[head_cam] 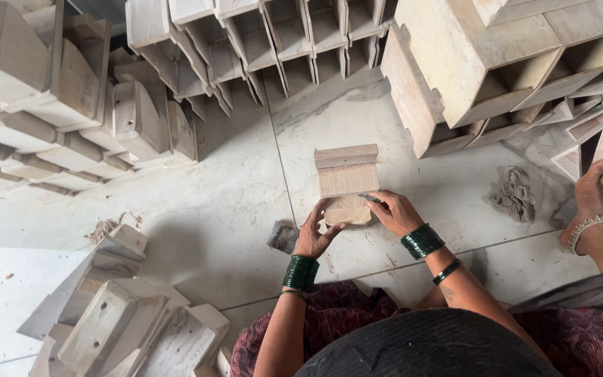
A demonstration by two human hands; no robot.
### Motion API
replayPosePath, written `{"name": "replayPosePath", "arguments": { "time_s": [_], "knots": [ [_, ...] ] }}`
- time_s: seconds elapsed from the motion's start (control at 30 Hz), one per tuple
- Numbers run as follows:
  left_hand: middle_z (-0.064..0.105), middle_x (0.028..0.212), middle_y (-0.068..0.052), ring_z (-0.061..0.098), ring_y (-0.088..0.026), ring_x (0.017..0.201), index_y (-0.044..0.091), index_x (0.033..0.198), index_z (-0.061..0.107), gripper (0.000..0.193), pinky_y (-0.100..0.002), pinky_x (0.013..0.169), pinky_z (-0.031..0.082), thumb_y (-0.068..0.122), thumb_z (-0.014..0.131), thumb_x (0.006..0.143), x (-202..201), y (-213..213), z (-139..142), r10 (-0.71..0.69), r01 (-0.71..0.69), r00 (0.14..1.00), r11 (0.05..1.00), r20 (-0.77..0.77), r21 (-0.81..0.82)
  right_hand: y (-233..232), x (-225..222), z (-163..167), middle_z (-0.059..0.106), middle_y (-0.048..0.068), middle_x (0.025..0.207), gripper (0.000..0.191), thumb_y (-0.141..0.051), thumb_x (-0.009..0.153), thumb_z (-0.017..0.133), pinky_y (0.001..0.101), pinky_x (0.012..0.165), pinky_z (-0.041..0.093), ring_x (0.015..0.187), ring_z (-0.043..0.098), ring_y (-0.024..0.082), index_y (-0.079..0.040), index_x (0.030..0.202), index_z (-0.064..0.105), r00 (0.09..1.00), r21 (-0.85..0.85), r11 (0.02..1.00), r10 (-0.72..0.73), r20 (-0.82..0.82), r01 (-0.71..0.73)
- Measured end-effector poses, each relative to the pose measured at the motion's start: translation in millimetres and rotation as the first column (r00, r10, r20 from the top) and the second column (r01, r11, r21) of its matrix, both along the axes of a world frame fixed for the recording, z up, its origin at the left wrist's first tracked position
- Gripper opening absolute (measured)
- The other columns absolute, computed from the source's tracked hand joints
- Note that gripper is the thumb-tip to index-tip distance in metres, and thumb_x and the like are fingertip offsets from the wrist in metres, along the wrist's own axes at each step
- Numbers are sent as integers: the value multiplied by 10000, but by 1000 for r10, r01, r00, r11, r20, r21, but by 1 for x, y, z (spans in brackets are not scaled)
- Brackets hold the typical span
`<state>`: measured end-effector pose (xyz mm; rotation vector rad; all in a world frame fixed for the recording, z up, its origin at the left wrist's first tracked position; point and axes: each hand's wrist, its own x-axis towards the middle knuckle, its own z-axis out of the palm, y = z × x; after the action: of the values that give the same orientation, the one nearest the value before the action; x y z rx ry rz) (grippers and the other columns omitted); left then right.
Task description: The person sits on the floor and assembles small wooden boxes by hand, fitting wooden side panels and lids together and pressing the joints into place. They pick up individual wooden parts from the surrounding piles, align them, and set assembled boxes aside among the finished pieces.
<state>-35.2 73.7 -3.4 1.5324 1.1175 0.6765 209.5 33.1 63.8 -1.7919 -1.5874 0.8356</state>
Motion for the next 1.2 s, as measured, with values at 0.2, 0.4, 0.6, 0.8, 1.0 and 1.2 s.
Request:
{"name": "replayPosePath", "arguments": {
  "time_s": [0.2,0.4,0.6,0.8,1.0,1.2],
  "knots": [
    [515,1517,-154,542,-337,1381,180,1571,375,998,-497,1086,493,486,856,753,1,1,1,-14,14,999,1000,-49,-10,-14,7,-1,700,163,1014,437,-94,928,597,398,736,562,847,683,312,-63,1364,590,995,51,996,68,66,-72],
    [509,1523,-154,538,-343,1378,186,1572,361,996,-497,1093,486,490,849,759,3,2,8,-24,23,999,1000,-22,-9,-9,-1,1,690,73,1022,190,-147,928,693,393,811,550,960,644,286,-91,1105,736,935,377,926,-147,324,15],
    [502,1523,-158,544,-352,1367,190,1576,354,996,-488,1081,497,500,841,765,4,3,11,-34,34,999,999,-39,-4,-15,-7,8,681,9,1031,236,-116,891,718,359,868,563,1010,633,221,-164,1114,776,932,412,910,-106,347,-50],
    [531,1508,-163,580,-357,1337,178,1568,375,983,-476,1040,534,515,834,768,4,1,12,-27,29,998,999,-54,25,4,-17,6,735,0,1021,307,-102,898,691,357,746,575,860,691,232,-242,1158,777,897,307,949,-69,436,-76],
    [529,1504,-158,579,-360,1337,177,1557,374,992,-476,1034,536,516,842,751,5,0,10,-14,15,999,1000,-47,20,-6,-14,12,706,-3,838,360,-130,952,647,351,587,580,636,679,226,-301,1265,698,893,25,995,73,445,-94],
    [535,1496,-167,552,-374,1359,189,1556,397,966,-497,1053,510,482,850,755,5,1,10,-10,10,999,1000,-35,-2,-7,-27,5,688,16,800,480,-34,873,644,331,519,547,594,652,194,-268,1287,709,823,153,981,10,568,-117]
  ]
}}
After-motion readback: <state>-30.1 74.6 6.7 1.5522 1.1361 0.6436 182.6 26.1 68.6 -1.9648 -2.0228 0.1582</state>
